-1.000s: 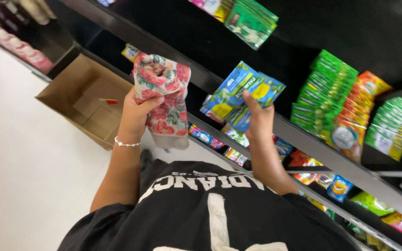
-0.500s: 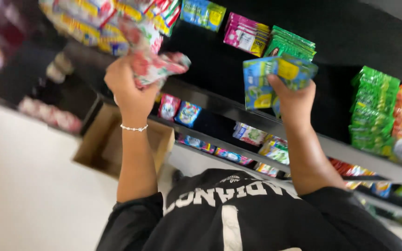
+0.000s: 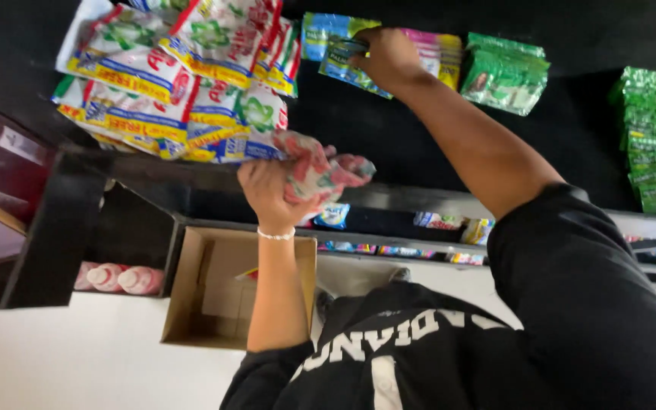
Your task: Stocking and organizing detergent and soap packets on grocery store shelves.
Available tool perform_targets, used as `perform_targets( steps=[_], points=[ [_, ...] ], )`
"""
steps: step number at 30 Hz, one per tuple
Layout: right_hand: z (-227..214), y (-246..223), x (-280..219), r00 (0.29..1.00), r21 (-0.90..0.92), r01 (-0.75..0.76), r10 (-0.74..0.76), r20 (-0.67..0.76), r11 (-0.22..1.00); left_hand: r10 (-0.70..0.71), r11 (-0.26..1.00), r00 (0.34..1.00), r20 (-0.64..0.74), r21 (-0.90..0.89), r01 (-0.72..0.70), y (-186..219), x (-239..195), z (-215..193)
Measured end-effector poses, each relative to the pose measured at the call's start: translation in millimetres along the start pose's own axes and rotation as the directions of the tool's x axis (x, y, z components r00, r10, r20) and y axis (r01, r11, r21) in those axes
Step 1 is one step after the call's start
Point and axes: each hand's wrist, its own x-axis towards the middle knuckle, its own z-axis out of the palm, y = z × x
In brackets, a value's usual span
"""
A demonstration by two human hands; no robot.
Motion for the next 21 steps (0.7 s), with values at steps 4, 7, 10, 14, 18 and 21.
perform_targets(
  steps=[4, 7, 10, 14, 18, 21],
  points=[
    [47, 6, 40, 0.999, -0.013, 0.041, -0.040, 0.028, 0.999, 0.017, 1.000, 1.000, 0.005, -0.013, -0.017, -2, -1, -2],
    [75, 14, 58, 0.976, -0.084, 0.216, -0.218, -0.019, 0.973, 0.028, 1.000, 1.000, -0.008, -0.012, -0.028, -10, -6, 4],
    [106, 37, 76, 0.890, -0.363, 0.386, -0.446, -0.096, 0.848, 0.033, 0.999, 0.999, -0.016, -0.012, -0.034, -12, -13, 4],
    [71, 11, 70, 0.820, -0.499, 0.345, -0.514, -0.251, 0.795, 0.058, 0.998, 0.998, -0.014, -0.024, -0.058, -11, -5, 2],
    [34, -17, 34, 0.814, -0.206, 0.340, -0.396, -0.425, 0.918, 0.012, 0.999, 0.999, 0.051, -0.041, -0.010, -8, -4, -2],
    [1, -34, -2, 0.936, 0.522, 0.167, 0.031, -0.350, 0.837, -0.053, 0.996, 0.994, 0.092, -0.066, 0.059, -4, -2, -9]
  ],
)
